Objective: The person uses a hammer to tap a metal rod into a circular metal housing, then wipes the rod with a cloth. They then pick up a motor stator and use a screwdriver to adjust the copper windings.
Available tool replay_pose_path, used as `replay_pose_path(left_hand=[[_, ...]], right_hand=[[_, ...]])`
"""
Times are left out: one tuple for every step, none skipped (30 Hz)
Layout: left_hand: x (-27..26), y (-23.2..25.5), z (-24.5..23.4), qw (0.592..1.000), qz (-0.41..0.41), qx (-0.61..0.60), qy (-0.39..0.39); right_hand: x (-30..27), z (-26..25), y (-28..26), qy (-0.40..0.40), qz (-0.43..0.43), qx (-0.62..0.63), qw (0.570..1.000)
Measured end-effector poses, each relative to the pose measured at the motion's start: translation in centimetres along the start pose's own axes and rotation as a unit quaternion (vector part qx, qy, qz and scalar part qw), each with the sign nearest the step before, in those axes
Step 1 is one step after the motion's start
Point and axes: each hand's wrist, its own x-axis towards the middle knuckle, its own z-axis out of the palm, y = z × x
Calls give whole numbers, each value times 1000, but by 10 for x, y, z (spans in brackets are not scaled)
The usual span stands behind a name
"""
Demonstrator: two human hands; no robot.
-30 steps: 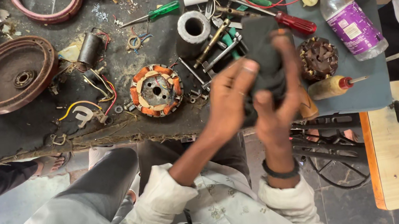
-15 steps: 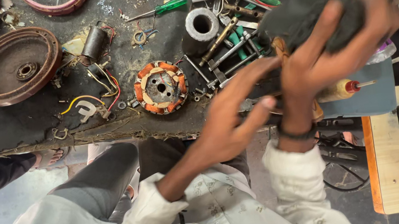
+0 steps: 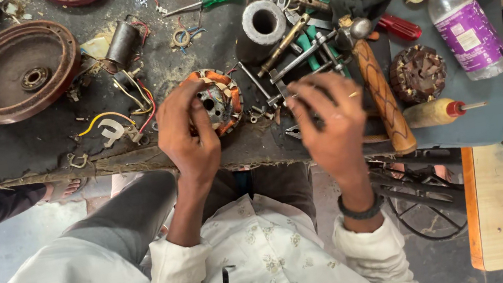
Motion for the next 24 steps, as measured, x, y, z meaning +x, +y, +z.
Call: replay_pose_path(left_hand=[[-1, -1, 1, 1000, 8, 11, 2], [-1, -2, 0, 1000, 10, 8, -1], [-2, -2, -2, 1000, 10, 6, -4], [-1, -3, -4, 1000, 10, 5, -7], [-1, -4, -5, 1000, 8, 2, -8], [0, -5, -6, 1000, 6, 0, -9], [0, -5, -7, 1000, 4, -3, -12], [0, -5, -8, 1000, 4, 3, -13], [0, -6, -7, 1000, 4, 7, -14], [0, -6, -6, 1000, 4, 11, -15], [0, -7, -6, 1000, 6, 12, -22], [-1, -7, -6, 999, 7, 12, -29], [-1, -8, -7, 999, 9, 14, -36], [0, -9, -8, 999, 10, 15, -46], [-1, -10, -9, 998, 10, 17, -57], [-1, -10, -9, 998, 10, 18, -67], [0, -11, -9, 997, 10, 16, -71], [0, -12, -8, 997, 10, 15, -76], [-1, -13, -9, 997, 8, 14, -80], [-2, -13, -9, 996, 9, 17, -81], [-2, -13, -9, 996, 12, 21, -82], [-2, -13, -10, 996, 16, 24, -83], [-2, -13, -10, 996, 16, 28, -88], [-2, -12, -10, 995, 16, 32, -93]], right_hand=[[-1, 5, -4, -8, -8, 2, 1000], [-2, 8, -6, -15, -16, 4, 1000], [-4, 11, -7, -10, -16, 8, 1000], [-5, 14, -8, -5, -17, 13, 1000], [-7, 17, -8, -2, -17, 19, 1000], [-8, 20, -7, 4, -17, 23, 1000], [-9, 22, -6, 9, -15, 27, 999], [-10, 25, -5, 15, -13, 31, 999], [-10, 28, -4, 24, -16, 35, 999], [-9, 31, -3, 33, -19, 39, 999], [-9, 34, -4, 42, -22, 43, 998], [-8, 35, -5, 42, -23, 46, 998], [-7, 37, -7, 44, -24, 50, 997], [-7, 39, -10, 45, -26, 54, 997], [-6, 40, -13, 41, -27, 56, 997], [-6, 41, -16, 38, -28, 58, 997], [-5, 42, -18, 35, -31, 59, 997], [-3, 44, -20, 27, -37, 57, 997], [-3, 46, -22, 17, -43, 56, 997], [-2, 49, -24, 6, -49, 55, 997], [-1, 53, -26, 3, -61, 56, 997], [0, 57, -27, 0, -72, 57, 996], [0, 60, -28, -2, -83, 57, 995], [0, 63, -28, -3, -88, 51, 995]])
